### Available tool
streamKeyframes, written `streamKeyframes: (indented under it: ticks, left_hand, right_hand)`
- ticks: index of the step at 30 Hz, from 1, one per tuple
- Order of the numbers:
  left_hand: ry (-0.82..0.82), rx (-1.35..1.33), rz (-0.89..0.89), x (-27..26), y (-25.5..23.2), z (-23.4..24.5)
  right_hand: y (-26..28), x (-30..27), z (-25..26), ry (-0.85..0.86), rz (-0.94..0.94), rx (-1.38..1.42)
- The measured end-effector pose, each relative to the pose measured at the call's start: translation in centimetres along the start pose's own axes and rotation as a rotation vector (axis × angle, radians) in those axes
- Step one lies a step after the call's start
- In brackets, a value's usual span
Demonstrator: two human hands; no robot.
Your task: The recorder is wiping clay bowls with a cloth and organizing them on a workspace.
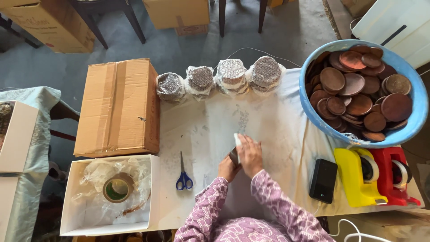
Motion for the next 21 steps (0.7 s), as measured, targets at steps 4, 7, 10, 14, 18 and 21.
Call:
streamKeyframes:
  ticks: [4,7,10,14,18,21]
  left_hand:
    - [0.077,0.052,0.026,0.0,2.4,-1.8]
    - [0.038,0.013,0.034,-0.4,3.3,-3.0]
    - [-0.012,0.01,0.071,-1.1,3.3,-4.2]
    - [-0.067,-0.007,0.078,-0.9,-0.7,-1.6]
    - [-0.079,-0.094,0.054,-0.4,0.8,-2.1]
    - [-0.005,-0.119,-0.016,1.3,1.5,-0.9]
  right_hand:
    - [2.2,-3.4,-0.7,-0.109,0.23,-0.316]
    - [3.4,-3.4,-0.2,-0.114,0.302,-0.372]
    - [3.5,-1.4,0.4,-0.151,0.263,-0.35]
    - [0.6,3.0,0.7,0.102,-0.248,-0.054]
    - [-3.7,4.1,-1.4,0.279,-0.473,0.202]
    - [-3.2,1.3,-1.1,0.079,-0.275,0.178]
Point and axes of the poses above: each hand's wrist, its own x-axis towards the middle knuckle, its own z-axis out of the back of the hand, y = z × x, the point moved 2 cm from there along x, towards the middle knuckle, and after that the axes turned 3 degrees about -x, right-handed, at the moved point
